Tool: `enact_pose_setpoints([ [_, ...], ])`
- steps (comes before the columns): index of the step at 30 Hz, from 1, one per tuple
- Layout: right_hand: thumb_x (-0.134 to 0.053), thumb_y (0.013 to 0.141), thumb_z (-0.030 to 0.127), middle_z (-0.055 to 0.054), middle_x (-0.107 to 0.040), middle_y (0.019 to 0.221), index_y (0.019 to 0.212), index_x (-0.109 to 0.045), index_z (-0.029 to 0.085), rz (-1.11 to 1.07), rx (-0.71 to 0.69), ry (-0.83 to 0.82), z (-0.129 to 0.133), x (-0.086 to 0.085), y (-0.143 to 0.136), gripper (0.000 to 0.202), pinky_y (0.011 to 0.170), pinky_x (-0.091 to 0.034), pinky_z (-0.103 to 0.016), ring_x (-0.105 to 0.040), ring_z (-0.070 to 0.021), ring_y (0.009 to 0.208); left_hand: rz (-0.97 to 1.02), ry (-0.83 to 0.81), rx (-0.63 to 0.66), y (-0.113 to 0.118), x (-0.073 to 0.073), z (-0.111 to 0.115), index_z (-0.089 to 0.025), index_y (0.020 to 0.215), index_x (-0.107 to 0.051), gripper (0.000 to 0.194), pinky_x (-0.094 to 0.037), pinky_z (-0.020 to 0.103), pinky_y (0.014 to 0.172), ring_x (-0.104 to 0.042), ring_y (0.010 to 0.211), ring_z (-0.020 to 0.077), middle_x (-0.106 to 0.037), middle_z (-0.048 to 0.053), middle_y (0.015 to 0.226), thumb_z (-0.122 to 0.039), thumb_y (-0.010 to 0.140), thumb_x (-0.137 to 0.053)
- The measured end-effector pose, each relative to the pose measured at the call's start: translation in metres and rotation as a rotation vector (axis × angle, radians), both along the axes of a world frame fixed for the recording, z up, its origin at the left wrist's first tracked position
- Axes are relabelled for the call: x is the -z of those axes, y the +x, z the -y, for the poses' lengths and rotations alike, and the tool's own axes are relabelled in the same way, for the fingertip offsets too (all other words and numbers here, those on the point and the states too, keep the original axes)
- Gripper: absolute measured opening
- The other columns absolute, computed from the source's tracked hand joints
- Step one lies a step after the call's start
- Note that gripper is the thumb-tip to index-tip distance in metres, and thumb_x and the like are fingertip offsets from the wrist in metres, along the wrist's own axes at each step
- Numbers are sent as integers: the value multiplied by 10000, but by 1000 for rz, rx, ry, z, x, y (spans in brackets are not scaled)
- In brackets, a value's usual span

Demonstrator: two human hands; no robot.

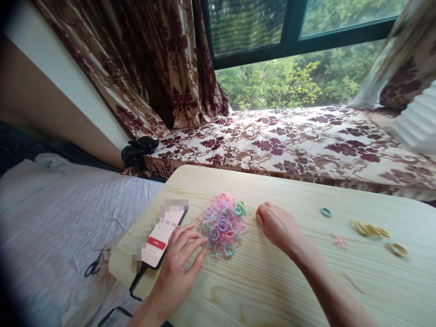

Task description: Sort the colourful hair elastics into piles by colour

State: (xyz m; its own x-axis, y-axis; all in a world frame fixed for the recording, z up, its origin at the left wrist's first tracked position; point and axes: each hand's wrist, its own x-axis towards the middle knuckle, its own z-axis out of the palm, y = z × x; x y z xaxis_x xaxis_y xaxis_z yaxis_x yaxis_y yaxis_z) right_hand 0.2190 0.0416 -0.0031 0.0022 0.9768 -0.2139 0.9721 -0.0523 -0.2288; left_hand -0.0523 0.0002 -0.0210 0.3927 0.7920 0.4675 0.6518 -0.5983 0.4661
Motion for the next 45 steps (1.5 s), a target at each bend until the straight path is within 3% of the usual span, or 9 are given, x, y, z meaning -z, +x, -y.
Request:
enact_pose_setpoints([
  [4, -362, 941, 293, -66, -691, 884, 800, -618, 213, -65, 42, 92, 41, 5, 12, 303, 641, -442, -286, -641, -166, 733, -10, 22, 10, -1, 3, -1, -243, 1072, -618, 237, -435, 539, 1024, -552, 1176, 268, -669, 47, 996, -97, 900, -543],
  [8, -354, 898, 411, -60, -705, 855, 776, -613, 248, -75, 174, 156, 70, 0, 55, 329, 644, -464, -314, -665, -198, 726, -17, 64, 25, 2, 7, -7, -234, 1040, -627, 221, -452, 504, 1014, -566, 1170, 263, -675, 52, 989, -99, 895, -528],
  [13, -388, 842, 376, -77, -719, 792, 776, -623, 237, -9, 372, 163, 70, -17, 119, 280, 638, -463, -328, -675, -236, 734, -65, 198, 117, 10, 15, -18, -242, 1056, -641, 234, -470, 425, 991, -605, 1132, 243, -691, 33, 965, -129, 861, -581],
  [16, -444, 823, 310, -58, -732, 793, 730, -635, 237, 13, 404, 118, 63, -23, 137, 225, 633, -444, -299, -672, -216, 731, -82, 272, 145, 12, 22, -22, -256, 1070, -646, 244, -404, 414, 1050, -605, 1137, 234, -699, 17, 977, -152, 852, -611],
  [22, -472, 910, 227, -16, -710, 768, 723, -646, 215, 42, 384, -29, 56, -26, 126, 256, 675, -453, -277, -642, -154, 743, -77, 327, 136, 8, 35, -26, -263, 1050, -657, 223, -372, 392, 1061, -622, 1111, 223, -713, 5, 950, -166, 856, -606],
  [29, -579, 946, 407, -62, -639, 1197, 1179, -618, 200, 90, 407, -152, 52, -31, 119, 314, 859, -543, -398, -637, -179, 992, -159, 434, 178, 3, 39, -37, -286, 1067, -682, 247, -474, 367, 956, -672, 1040, 222, -733, -3, 937, -215, 833, -643],
  [35, -586, 943, 395, -71, -617, 1246, 1221, -601, 205, 104, 396, -139, 40, -25, 120, 337, 877, -539, -414, -628, -193, 1033, 9, 309, 54, 12, 46, -29, -294, 1002, -690, 192, -425, 434, 1046, -667, 1063, 238, -733, 7, 917, -213, 888, -558],
  [41, -590, 941, 393, -76, -612, 1255, 1233, -593, 203, 157, 472, -148, 37, -31, 131, 349, 884, -536, -424, -624, -197, 1046, -177, 421, 177, -9, 45, -39, -297, 1082, -682, 266, -528, 342, 895, -696, 1021, 217, -747, -10, 935, -220, 829, -653],
  [45, -584, 944, 395, -71, -615, 1251, 1217, -604, 209, 133, 442, -152, 37, -36, 128, 330, 885, -535, -415, -625, -194, 1043, -198, 456, 173, -13, 48, -40, -299, 1061, -686, 249, -524, 352, 880, -701, 1000, 222, -747, -14, 928, -238, 821, -660],
])
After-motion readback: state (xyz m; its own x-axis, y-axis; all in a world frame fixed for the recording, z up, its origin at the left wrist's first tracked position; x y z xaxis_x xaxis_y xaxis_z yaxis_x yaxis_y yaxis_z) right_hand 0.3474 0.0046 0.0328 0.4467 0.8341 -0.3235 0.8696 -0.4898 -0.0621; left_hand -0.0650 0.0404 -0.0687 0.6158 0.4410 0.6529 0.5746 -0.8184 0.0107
